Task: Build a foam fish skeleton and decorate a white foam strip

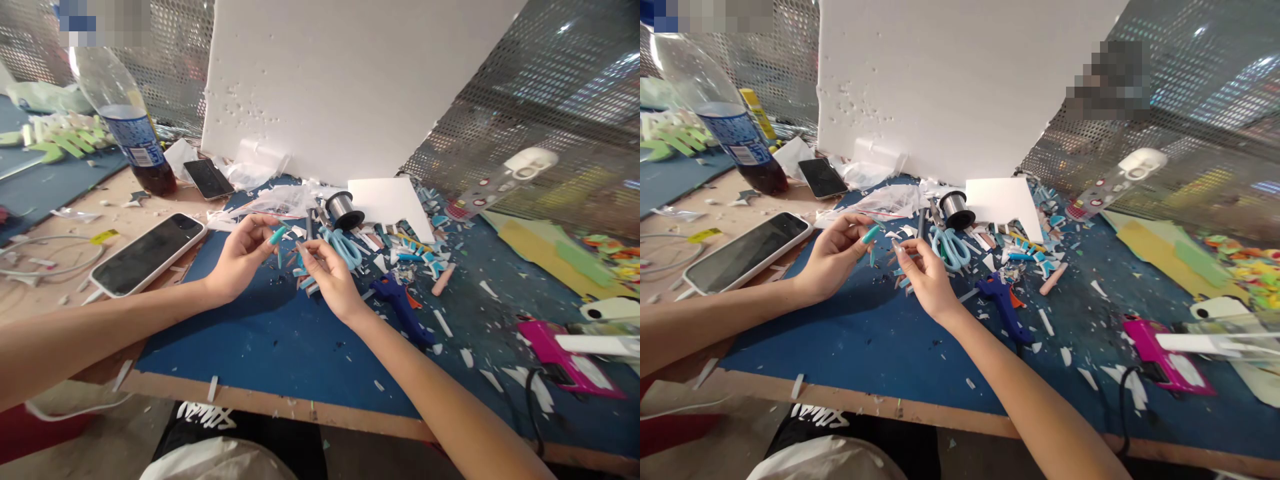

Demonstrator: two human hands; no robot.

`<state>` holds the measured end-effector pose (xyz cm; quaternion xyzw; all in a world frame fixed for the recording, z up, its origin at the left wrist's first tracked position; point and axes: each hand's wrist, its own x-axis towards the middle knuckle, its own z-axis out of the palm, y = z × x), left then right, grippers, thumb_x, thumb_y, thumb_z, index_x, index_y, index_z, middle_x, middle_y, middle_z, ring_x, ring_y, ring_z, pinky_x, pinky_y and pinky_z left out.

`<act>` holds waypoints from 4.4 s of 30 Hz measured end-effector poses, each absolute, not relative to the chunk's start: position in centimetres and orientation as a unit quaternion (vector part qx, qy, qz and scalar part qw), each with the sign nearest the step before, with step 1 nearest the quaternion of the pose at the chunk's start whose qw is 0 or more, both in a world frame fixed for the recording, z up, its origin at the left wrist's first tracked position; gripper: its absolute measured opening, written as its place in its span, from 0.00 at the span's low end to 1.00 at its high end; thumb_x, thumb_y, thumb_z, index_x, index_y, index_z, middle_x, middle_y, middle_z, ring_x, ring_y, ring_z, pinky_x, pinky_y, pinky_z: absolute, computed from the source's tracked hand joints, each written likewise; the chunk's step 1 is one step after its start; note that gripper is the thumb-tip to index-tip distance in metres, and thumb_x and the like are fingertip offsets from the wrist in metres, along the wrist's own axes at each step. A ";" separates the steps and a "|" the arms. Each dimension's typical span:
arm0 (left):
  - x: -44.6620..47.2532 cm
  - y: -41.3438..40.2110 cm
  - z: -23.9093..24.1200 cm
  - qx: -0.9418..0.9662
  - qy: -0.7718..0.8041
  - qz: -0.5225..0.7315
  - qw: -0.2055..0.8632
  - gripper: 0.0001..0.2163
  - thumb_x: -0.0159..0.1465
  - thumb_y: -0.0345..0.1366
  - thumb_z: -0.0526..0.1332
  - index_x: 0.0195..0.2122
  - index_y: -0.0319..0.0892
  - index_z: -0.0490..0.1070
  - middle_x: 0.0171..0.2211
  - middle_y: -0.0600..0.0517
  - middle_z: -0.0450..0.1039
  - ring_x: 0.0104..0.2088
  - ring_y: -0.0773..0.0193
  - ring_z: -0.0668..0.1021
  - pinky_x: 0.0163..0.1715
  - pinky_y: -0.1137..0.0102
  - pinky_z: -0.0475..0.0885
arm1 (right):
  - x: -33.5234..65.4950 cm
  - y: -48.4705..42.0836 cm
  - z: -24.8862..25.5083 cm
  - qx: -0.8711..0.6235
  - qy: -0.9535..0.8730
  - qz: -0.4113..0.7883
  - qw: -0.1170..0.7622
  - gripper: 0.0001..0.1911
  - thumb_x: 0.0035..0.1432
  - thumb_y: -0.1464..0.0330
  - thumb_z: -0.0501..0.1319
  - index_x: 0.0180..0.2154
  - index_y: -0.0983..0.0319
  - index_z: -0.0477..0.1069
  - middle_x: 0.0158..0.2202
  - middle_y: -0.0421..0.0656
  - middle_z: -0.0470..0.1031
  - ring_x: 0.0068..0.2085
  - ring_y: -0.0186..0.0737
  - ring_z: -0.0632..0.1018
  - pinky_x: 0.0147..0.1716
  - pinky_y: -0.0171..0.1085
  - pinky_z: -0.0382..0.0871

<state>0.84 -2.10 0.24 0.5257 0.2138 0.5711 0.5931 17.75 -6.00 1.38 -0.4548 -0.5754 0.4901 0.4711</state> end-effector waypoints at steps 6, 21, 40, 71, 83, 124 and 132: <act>0.8 -2.5 0.5 0.515 0.206 0.552 0.623 0.12 0.59 0.41 0.66 0.41 0.42 0.69 0.26 0.55 0.68 0.27 0.71 0.69 0.27 0.75 0.64 | 17.5 -6.2 1.7 -0.451 -0.531 0.533 0.479 0.11 0.57 0.57 0.61 0.36 0.57 0.68 0.28 0.36 0.63 0.25 0.29 0.69 0.20 0.29 0.68; 1.0 -2.4 0.1 0.630 0.247 0.504 0.537 0.19 0.53 0.35 0.70 0.47 0.51 0.75 0.43 0.50 0.70 0.47 0.59 0.70 0.48 0.63 0.69 | 17.1 -6.6 2.1 -0.361 -0.411 0.682 0.485 0.17 0.50 0.58 0.68 0.38 0.58 0.68 0.27 0.35 0.68 0.23 0.28 0.71 0.17 0.28 0.62; 1.4 -3.2 0.3 0.504 0.254 0.508 0.651 0.10 0.54 0.45 0.69 0.33 0.46 0.81 0.40 0.49 0.80 0.47 0.57 0.77 0.50 0.63 0.70 | 17.1 -6.6 1.2 -0.414 -0.608 0.405 0.543 0.10 0.53 0.65 0.66 0.37 0.55 0.67 0.39 0.39 0.71 0.38 0.36 0.73 0.40 0.40 0.70; 1.2 -2.1 0.4 0.370 0.281 0.474 0.748 0.18 0.51 0.33 0.72 0.44 0.46 0.76 0.28 0.55 0.76 0.27 0.72 0.76 0.29 0.78 0.71 | 17.2 -6.4 1.8 -0.440 -0.458 0.577 0.514 0.18 0.44 0.65 0.71 0.36 0.59 0.67 0.35 0.37 0.68 0.25 0.26 0.68 0.24 0.31 0.67; 0.8 -1.7 0.4 0.402 0.246 0.445 0.761 0.15 0.45 0.37 0.75 0.32 0.39 0.75 0.22 0.56 0.72 0.22 0.73 0.73 0.25 0.77 0.69 | 18.4 -5.7 2.7 -0.414 -0.389 0.675 0.470 0.17 0.44 0.66 0.72 0.35 0.60 0.69 0.31 0.36 0.66 0.22 0.24 0.64 0.19 0.30 0.59; 0.5 -2.0 0.4 0.749 0.268 0.361 0.487 0.13 0.62 0.44 0.60 0.28 0.39 0.67 0.27 0.54 0.66 0.27 0.69 0.68 0.29 0.73 0.63 | 17.6 -6.3 1.4 -0.393 -0.504 0.570 0.516 0.18 0.58 0.49 0.55 0.33 0.58 0.64 0.32 0.38 0.66 0.26 0.32 0.71 0.26 0.36 0.67; 0.7 -1.6 0.0 0.704 0.300 0.379 0.520 0.18 0.60 0.51 0.60 0.27 0.39 0.64 0.25 0.54 0.66 0.26 0.69 0.66 0.27 0.72 0.61 | 17.7 -6.1 1.9 -0.405 -0.476 0.591 0.510 0.19 0.52 0.52 0.64 0.33 0.59 0.64 0.30 0.38 0.68 0.29 0.34 0.74 0.31 0.37 0.69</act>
